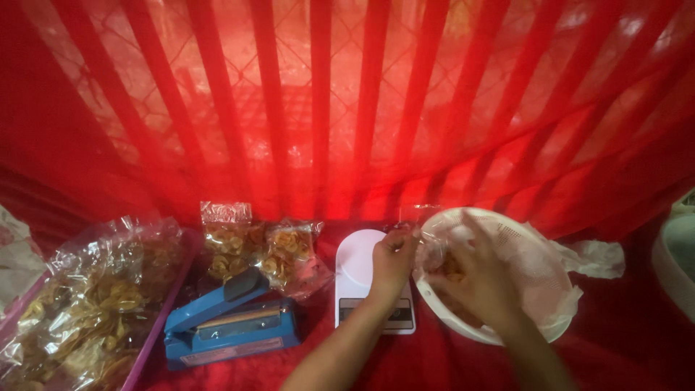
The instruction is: The person weighs dried snacks on a digital scale, places them into plastic bags, and seals the bags using a handheld heat sealer. The sealed packages are then placed into a pink tray.
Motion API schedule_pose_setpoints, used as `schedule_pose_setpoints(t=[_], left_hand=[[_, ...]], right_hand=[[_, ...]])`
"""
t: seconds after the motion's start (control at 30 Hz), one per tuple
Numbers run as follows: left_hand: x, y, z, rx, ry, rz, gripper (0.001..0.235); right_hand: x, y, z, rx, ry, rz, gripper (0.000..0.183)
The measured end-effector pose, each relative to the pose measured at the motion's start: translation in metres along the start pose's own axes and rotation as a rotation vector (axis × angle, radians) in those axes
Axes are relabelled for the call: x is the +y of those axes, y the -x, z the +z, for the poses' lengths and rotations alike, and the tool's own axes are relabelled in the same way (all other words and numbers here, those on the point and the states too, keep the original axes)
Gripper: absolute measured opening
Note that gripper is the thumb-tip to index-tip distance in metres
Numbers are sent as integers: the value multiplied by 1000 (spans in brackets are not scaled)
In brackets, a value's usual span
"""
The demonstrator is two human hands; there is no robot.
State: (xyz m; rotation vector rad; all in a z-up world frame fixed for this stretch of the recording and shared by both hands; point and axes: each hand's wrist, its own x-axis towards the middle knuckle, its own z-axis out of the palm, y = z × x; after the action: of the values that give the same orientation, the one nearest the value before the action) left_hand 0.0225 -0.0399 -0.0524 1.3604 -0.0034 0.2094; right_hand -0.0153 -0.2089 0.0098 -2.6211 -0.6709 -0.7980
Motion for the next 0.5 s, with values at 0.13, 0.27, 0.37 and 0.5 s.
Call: schedule_pose_setpoints(t=[0.13,0.27,0.37,0.5], left_hand=[[0,1,1,-73,89,20,31],[19,7,6,-101,96,-91,28],[42,27,6,196,-345,496,50],[65,58,12,-78,-548,758,52]], right_hand=[[-9,8,4,59,-254,71,32],[0,3,5,90,-187,228,20],[4,0,-2,173,-116,135,19],[-1,-6,-18,106,-155,139,24]])
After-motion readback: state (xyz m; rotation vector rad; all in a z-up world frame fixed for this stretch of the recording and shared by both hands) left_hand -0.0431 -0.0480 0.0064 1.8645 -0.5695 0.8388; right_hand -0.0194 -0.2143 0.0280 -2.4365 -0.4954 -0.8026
